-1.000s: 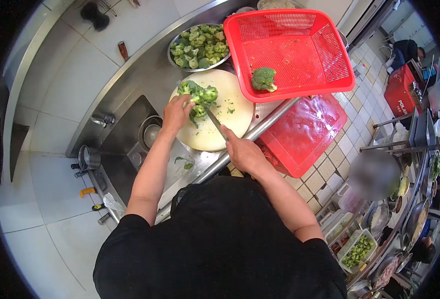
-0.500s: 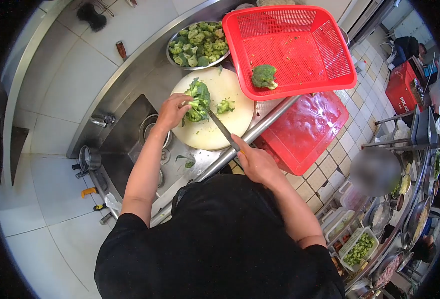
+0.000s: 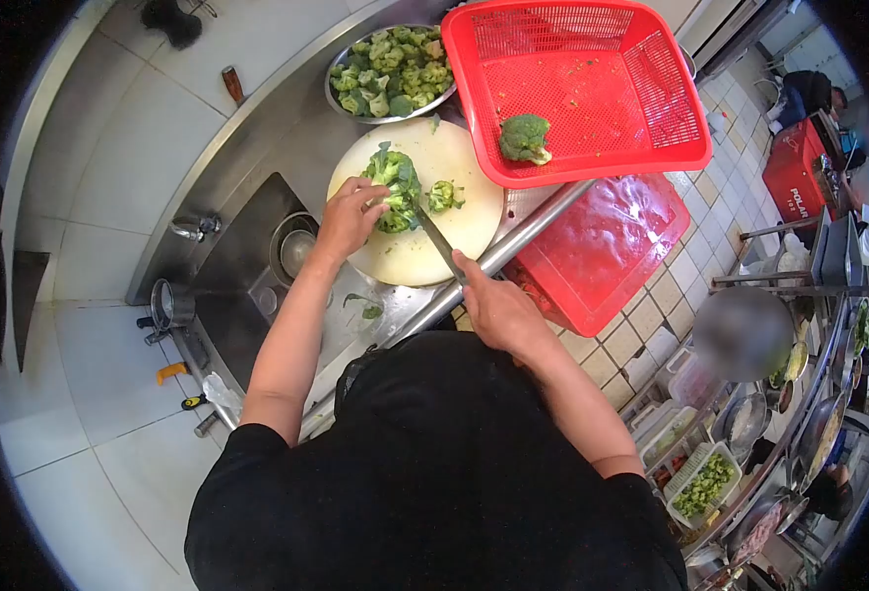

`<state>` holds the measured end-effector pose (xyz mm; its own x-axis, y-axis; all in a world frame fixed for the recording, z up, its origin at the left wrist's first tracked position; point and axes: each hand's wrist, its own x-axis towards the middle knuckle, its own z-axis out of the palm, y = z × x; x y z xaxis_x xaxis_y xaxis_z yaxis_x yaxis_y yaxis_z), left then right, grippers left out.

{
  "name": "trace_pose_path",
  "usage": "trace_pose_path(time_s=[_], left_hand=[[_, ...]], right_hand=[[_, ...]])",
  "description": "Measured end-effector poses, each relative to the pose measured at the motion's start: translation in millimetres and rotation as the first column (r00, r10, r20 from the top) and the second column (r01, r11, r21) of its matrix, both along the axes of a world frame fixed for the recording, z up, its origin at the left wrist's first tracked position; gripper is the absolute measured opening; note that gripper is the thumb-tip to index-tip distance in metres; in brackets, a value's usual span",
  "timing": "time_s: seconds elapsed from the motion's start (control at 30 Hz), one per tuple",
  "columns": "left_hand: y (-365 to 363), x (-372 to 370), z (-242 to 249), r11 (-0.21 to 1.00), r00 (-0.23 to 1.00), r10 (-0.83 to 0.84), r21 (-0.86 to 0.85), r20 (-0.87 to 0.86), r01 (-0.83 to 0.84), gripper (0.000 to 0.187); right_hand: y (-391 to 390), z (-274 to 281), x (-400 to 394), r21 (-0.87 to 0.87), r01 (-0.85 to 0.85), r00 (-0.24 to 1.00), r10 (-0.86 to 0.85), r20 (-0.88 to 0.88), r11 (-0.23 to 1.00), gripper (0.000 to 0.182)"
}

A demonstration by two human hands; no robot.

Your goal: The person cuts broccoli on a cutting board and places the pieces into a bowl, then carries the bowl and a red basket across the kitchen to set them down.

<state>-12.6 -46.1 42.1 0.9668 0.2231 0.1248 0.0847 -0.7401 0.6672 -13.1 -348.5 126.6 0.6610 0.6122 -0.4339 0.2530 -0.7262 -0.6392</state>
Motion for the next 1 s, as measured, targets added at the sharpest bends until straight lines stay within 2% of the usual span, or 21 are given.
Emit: trace_pose_path(time_s=[0.07,0.13,0.2,0.27,0.37,0.5,0.6,0.7,0.73,0.83,0.9,0.97,1.0], left_hand=[[0.0,1.9,-4.6,0.996,0.999,-0.012,0.089,0.036,0.009,0.027],[3.9,6.9,-3.4,0.996,1.000,-0.004,0.087,0.030,0.002,0.027],[2.9,4.7,-6.5,0.997,1.000,0.006,0.083,0.015,-0.007,0.027],[7.5,8.6,-7.3,0.994,0.998,-0.054,0.102,0.045,0.049,0.027],[6.9,11.1,-5.1,0.994,0.999,-0.032,0.106,0.015,0.030,0.027],[6.7,7.8,3.2,0.999,0.999,-0.029,0.016,-0.032,0.029,0.027],[19.7,7.3,7.4,0.998,0.997,0.041,-0.052,-0.071,-0.045,0.026],[35.1,2.2,9.6,0.999,0.999,0.019,-0.032,-0.046,-0.020,0.027],[42.0,-0.3,8.2,0.998,0.999,-0.018,0.067,0.032,0.016,0.022],[45.9,-5.9,13.7,0.999,0.998,0.015,0.044,-0.055,-0.012,0.018],[44.8,-5.3,12.4,0.999,0.999,0.029,0.035,-0.043,-0.027,0.017],[43.3,-4.4,9.1,0.999,0.999,0.038,0.025,-0.032,-0.037,0.016],[43.1,-3.8,7.4,0.996,0.999,0.034,0.082,0.008,-0.035,0.015]], right_hand=[[1.8,-17.4,4.7,0.038,-0.015,1.000,0.014,0.025,0.999,0.054],[3.7,-19.6,9.5,0.077,-0.029,0.998,0.024,0.059,0.997,0.053],[3.4,-17.3,7.8,0.056,-0.025,1.000,0.024,0.020,0.998,0.053],[-0.1,-20.4,8.3,0.070,-0.010,1.000,0.009,0.010,0.998,0.054],[8.4,-33.7,8.3,0.082,0.004,1.000,-0.003,-0.017,0.997,0.054],[12.6,-34.4,9.1,0.122,-0.005,1.000,0.002,0.030,0.992,0.051],[-13.4,-23.5,2.1,0.170,0.005,1.000,-0.005,-0.001,0.985,0.052],[-29.7,-20.3,1.7,0.186,0.052,0.997,-0.040,-0.071,0.981,0.054],[-33.3,-23.0,2.9,0.159,0.070,0.997,-0.063,-0.047,0.985,0.053],[-37.1,-24.4,0.7,0.184,0.060,0.997,-0.069,0.043,0.981,0.053],[-35.7,-13.3,-3.0,0.188,-0.014,0.996,-0.002,0.084,0.982,0.054],[-27.6,-6.5,-4.6,0.178,-0.008,0.996,-0.007,0.084,0.984,0.054],[-25.0,-5.0,-4.8,0.166,0.001,0.996,-0.015,0.083,0.986,0.054]])
